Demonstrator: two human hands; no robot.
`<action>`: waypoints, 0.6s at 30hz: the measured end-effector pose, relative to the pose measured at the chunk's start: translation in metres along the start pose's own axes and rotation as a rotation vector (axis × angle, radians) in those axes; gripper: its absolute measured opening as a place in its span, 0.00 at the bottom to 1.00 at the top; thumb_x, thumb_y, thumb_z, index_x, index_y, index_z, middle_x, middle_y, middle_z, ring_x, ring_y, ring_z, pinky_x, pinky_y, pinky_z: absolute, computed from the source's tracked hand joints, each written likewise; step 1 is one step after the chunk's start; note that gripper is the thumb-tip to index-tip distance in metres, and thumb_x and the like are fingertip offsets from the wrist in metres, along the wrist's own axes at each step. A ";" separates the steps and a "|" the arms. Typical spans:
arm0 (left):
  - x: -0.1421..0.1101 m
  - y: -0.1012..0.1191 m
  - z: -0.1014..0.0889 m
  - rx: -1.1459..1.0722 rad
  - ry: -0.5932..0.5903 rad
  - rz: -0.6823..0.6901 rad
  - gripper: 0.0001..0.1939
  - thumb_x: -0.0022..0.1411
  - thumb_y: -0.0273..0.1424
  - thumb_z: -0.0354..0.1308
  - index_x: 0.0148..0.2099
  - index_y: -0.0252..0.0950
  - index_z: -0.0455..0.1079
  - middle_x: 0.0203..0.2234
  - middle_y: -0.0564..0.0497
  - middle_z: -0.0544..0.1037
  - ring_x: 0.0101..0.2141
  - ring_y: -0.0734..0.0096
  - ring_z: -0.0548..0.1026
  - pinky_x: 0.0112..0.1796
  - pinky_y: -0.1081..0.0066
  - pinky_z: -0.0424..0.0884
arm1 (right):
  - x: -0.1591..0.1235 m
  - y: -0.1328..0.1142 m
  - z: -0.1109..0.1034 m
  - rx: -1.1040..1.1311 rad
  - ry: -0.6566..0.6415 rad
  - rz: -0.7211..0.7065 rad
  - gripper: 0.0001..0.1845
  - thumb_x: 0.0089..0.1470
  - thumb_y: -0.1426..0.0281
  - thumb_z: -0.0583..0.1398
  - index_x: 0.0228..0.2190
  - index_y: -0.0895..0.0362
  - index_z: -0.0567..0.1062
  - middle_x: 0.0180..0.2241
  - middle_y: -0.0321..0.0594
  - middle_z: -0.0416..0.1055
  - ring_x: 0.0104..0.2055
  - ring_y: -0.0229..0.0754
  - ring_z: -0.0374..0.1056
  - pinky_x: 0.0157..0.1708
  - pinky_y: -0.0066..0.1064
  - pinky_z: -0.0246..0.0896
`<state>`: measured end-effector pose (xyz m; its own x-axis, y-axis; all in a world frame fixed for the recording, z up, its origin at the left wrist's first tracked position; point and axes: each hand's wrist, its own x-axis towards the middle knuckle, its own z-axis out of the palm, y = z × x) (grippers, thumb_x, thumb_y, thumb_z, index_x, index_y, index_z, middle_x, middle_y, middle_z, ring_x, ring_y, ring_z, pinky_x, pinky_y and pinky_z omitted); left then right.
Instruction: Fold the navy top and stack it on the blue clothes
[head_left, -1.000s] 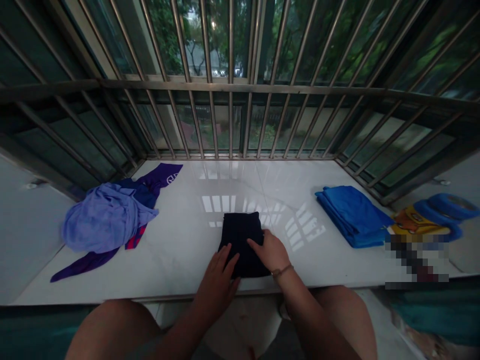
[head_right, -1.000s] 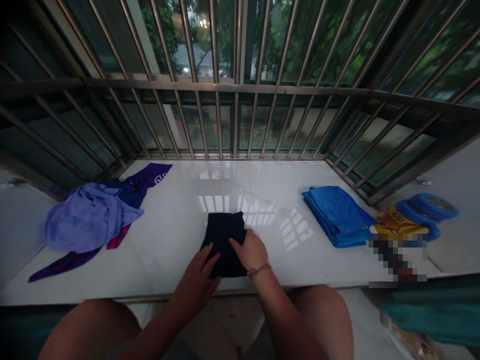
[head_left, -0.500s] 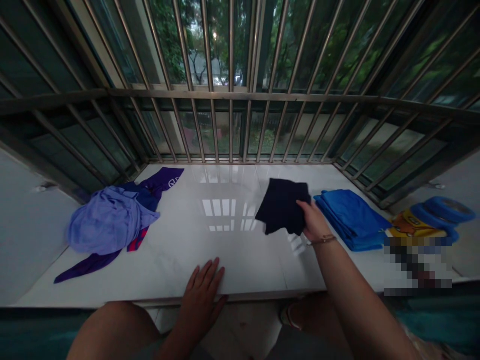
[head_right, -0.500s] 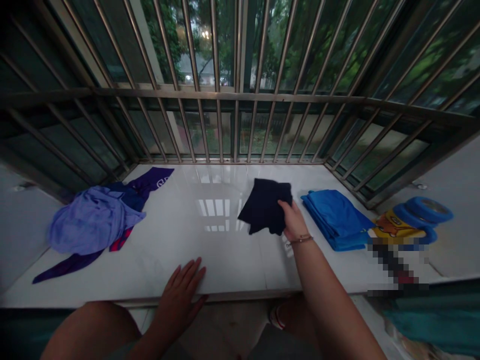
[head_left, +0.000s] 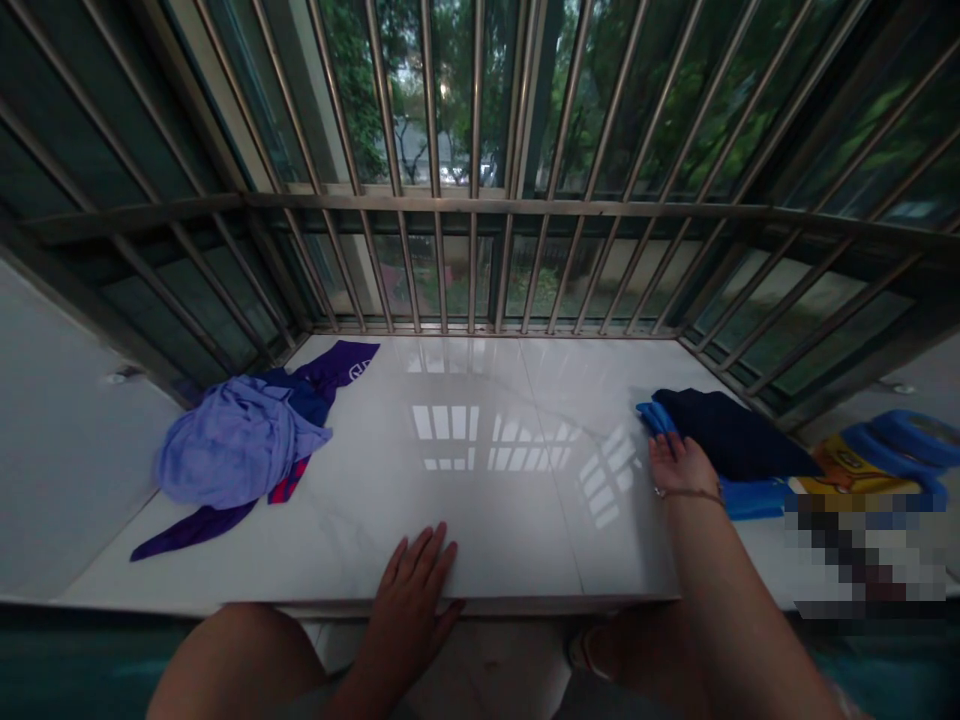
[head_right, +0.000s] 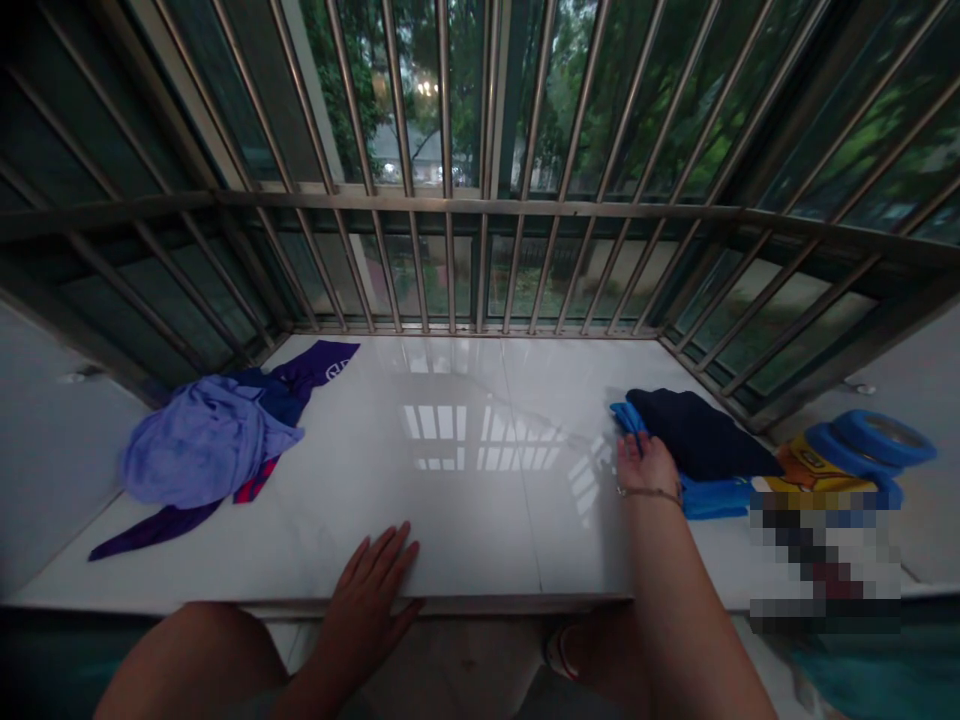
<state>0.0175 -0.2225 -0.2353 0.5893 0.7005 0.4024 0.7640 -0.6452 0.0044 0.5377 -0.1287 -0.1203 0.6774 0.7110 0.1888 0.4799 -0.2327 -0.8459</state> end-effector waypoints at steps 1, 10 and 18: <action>0.000 0.001 0.000 -0.009 0.002 -0.002 0.35 0.69 0.38 0.66 0.76 0.43 0.67 0.77 0.45 0.65 0.72 0.48 0.69 0.70 0.47 0.64 | -0.012 0.003 0.008 0.057 0.004 0.049 0.26 0.69 0.54 0.46 0.43 0.53 0.79 0.44 0.58 0.78 0.48 0.57 0.78 0.46 0.47 0.77; 0.013 -0.050 -0.015 -0.211 0.012 -0.142 0.22 0.77 0.40 0.58 0.68 0.40 0.72 0.65 0.41 0.79 0.64 0.53 0.78 0.64 0.51 0.75 | -0.189 0.020 0.059 0.198 -0.239 -0.058 0.26 0.60 0.45 0.64 0.44 0.54 0.82 0.49 0.49 0.82 0.53 0.54 0.79 0.57 0.48 0.77; 0.056 -0.221 -0.067 0.201 0.061 -0.913 0.36 0.73 0.42 0.54 0.71 0.18 0.65 0.65 0.17 0.71 0.65 0.25 0.70 0.59 0.36 0.73 | -0.243 0.032 0.073 -0.329 -0.209 -0.776 0.14 0.71 0.66 0.59 0.52 0.53 0.81 0.53 0.47 0.81 0.56 0.52 0.78 0.62 0.49 0.72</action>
<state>-0.1361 -0.0616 -0.1525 -0.2714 0.8891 0.3685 0.9586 0.2156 0.1859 0.3479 -0.2607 -0.2294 -0.0092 0.8481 0.5297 0.9226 0.2115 -0.3227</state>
